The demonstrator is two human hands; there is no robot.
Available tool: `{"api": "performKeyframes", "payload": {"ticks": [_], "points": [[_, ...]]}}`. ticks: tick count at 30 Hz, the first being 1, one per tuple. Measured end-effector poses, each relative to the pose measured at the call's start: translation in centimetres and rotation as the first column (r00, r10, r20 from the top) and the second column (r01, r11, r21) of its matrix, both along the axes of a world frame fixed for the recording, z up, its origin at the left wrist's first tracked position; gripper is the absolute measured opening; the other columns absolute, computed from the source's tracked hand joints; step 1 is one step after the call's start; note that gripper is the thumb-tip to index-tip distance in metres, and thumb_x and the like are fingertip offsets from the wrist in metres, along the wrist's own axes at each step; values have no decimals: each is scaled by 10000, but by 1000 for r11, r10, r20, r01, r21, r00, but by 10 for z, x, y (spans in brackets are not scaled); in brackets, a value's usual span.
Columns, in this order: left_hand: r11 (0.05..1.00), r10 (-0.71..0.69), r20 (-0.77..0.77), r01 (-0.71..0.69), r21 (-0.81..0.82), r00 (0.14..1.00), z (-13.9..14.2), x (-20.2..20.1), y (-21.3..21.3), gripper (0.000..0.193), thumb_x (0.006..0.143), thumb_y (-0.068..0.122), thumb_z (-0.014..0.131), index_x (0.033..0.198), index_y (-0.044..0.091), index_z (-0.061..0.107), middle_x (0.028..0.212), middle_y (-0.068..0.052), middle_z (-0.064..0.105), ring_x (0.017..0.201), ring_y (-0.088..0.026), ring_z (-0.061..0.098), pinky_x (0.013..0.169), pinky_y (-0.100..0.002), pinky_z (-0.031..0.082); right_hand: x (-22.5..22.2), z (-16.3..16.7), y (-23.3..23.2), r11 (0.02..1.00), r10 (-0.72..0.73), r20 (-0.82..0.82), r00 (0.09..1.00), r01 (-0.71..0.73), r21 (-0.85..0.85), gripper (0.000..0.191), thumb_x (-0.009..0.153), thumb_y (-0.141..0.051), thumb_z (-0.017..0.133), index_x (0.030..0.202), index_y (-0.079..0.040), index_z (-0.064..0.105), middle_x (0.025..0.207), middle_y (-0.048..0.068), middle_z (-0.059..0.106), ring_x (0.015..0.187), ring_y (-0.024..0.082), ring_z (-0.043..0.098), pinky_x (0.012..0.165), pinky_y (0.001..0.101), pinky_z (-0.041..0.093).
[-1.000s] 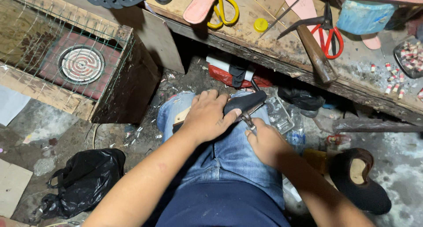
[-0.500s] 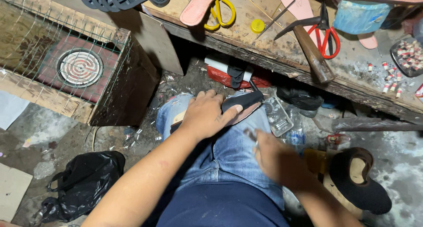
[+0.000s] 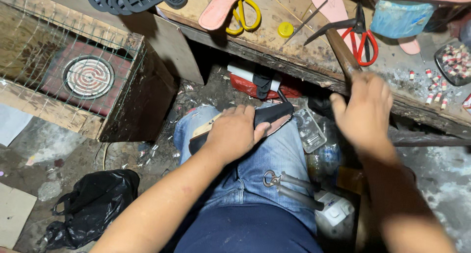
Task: The person assembles a sandal by attaching a black strap to a pink insole and wooden sole. They use pliers to pull the strap through the sole, a hammer to tap it into place, and scissors to trim excess material. The person repeats this process for a second sandal.
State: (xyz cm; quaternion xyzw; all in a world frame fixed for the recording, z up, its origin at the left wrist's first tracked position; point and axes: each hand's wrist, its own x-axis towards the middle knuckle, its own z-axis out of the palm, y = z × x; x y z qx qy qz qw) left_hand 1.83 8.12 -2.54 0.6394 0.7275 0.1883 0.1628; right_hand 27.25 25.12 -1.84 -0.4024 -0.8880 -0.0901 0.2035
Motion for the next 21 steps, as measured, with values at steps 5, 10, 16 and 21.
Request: {"api": "performKeyframes", "payload": {"ticks": [5, 10, 16, 21], "points": [[987, -112, 32, 107, 123, 993, 8, -21, -10, 851, 645, 489, 834, 1270, -28, 576, 1106, -279, 642, 1094, -496, 602, 952, -620, 428, -5, -25, 65, 968, -146, -31, 989, 136, -210, 633, 909, -311, 806, 1371, 57, 579, 1225, 299, 567, 1127, 490, 552, 952, 548, 461], [946, -61, 416, 185, -265, 907, 10, -51, -4, 809, 674, 339, 877, 1367, 92, 541, 1228, -162, 684, 1151, -333, 651, 972, -391, 492, 4, -28, 59, 952, -127, -282, 951, 38, -302, 418, 999, -251, 760, 1259, 34, 599, 1176, 201, 633, 1077, 358, 614, 948, 460, 491], [863, 34, 611, 285, -417, 791, -8, -56, 12, 738, 663, 290, 874, 1321, 79, 616, 1173, -116, 763, 1071, -242, 716, 939, -338, 535, -3, -9, -60, 486, -278, -742, 610, -577, -656, 335, 932, -83, 578, 1243, -1, 485, 894, 49, 601, 810, 151, 617, 788, 313, 529], [836, 46, 653, 328, -439, 756, -24, -59, 21, 670, 685, 272, 871, 1279, 52, 653, 1115, -109, 778, 1014, -214, 719, 901, -332, 543, -2, 1, -127, 580, -299, -811, 503, -579, -573, 163, 1002, -143, 558, 1092, -8, 563, 805, 76, 619, 733, 165, 622, 774, 334, 563]]}}
